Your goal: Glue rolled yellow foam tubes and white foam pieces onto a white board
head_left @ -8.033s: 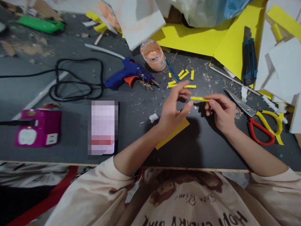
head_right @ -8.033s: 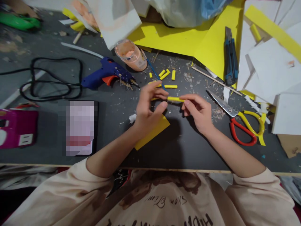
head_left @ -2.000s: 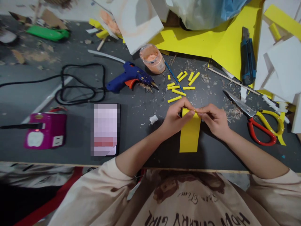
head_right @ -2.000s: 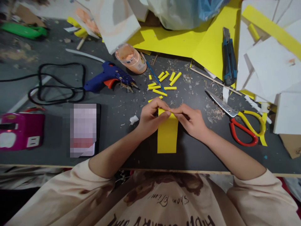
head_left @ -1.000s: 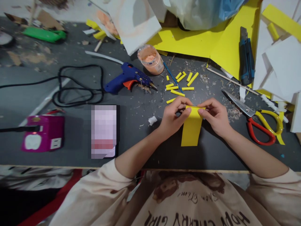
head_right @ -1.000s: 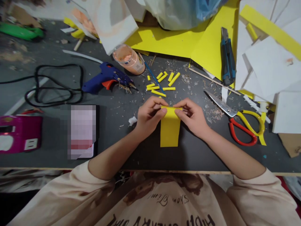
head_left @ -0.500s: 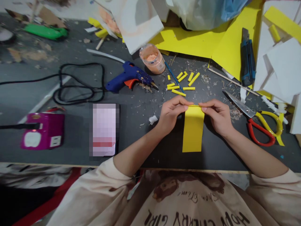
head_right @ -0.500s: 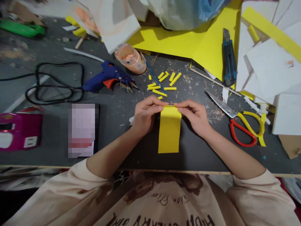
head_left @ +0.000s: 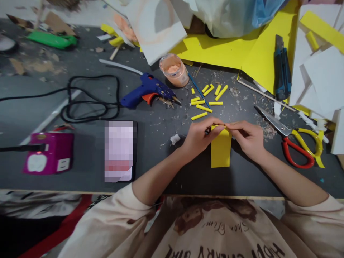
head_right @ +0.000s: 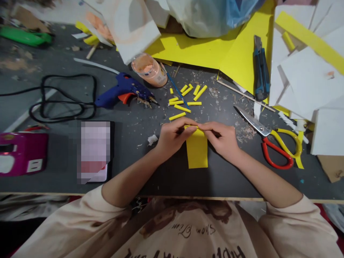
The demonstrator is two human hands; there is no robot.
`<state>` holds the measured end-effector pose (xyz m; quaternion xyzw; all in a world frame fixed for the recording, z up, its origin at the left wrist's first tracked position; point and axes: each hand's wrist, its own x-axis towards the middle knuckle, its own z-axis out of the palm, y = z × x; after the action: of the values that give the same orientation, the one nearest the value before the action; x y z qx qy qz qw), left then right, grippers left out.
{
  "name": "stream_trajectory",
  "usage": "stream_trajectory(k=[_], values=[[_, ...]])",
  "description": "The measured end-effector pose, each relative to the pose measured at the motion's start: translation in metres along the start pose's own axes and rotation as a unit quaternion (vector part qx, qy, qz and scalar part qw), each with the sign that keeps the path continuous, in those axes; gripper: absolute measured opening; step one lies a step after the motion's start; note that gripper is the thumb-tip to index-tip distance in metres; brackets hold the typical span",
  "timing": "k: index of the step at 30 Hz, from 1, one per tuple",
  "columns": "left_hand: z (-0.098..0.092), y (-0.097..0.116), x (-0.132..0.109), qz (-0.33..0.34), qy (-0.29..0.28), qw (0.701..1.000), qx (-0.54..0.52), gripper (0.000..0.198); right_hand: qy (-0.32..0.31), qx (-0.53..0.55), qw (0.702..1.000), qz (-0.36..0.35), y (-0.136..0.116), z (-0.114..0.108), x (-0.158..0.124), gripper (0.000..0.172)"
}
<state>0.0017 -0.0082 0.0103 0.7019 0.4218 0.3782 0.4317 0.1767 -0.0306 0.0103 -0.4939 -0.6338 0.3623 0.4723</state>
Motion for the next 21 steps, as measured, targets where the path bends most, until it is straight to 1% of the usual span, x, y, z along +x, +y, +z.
stream_trajectory(k=[2,4,6,8,9,12,14,18,21], values=[[0.0,-0.001,0.001,0.005,0.007,1.0,0.004,0.025,0.002,-0.007,1.0,-0.011,0.0,0.0,-0.001,0.019],[0.0,-0.002,0.002,0.001,0.009,1.0,-0.006,0.02,0.007,-0.005,1.0,-0.006,0.0,0.0,0.0,0.019],[0.0,-0.002,0.004,-0.005,0.006,1.0,-0.01,0.019,0.001,-0.001,1.0,0.015,-0.001,0.0,0.0,0.016],[-0.001,-0.002,0.004,-0.004,0.008,1.0,-0.004,0.019,-0.019,0.018,0.998,0.051,-0.001,0.0,0.002,0.011],[-0.001,-0.002,0.004,0.0,0.012,1.0,0.001,0.02,-0.033,0.037,0.996,0.071,-0.001,0.0,0.002,0.013],[-0.002,-0.002,0.003,0.024,0.023,0.999,0.014,0.019,-0.065,0.091,0.986,0.12,0.0,0.0,0.005,0.03],[-0.002,-0.001,0.002,0.044,0.022,0.999,0.02,0.019,-0.08,0.087,0.983,0.138,-0.001,-0.001,0.007,0.031],[-0.002,-0.001,0.0,0.073,0.006,0.997,0.034,0.022,-0.111,0.044,0.984,0.135,-0.004,-0.003,0.01,0.038],[-0.002,-0.002,0.0,0.084,-0.005,0.996,0.042,0.023,-0.127,0.061,0.981,0.136,-0.005,-0.004,0.011,0.037]])
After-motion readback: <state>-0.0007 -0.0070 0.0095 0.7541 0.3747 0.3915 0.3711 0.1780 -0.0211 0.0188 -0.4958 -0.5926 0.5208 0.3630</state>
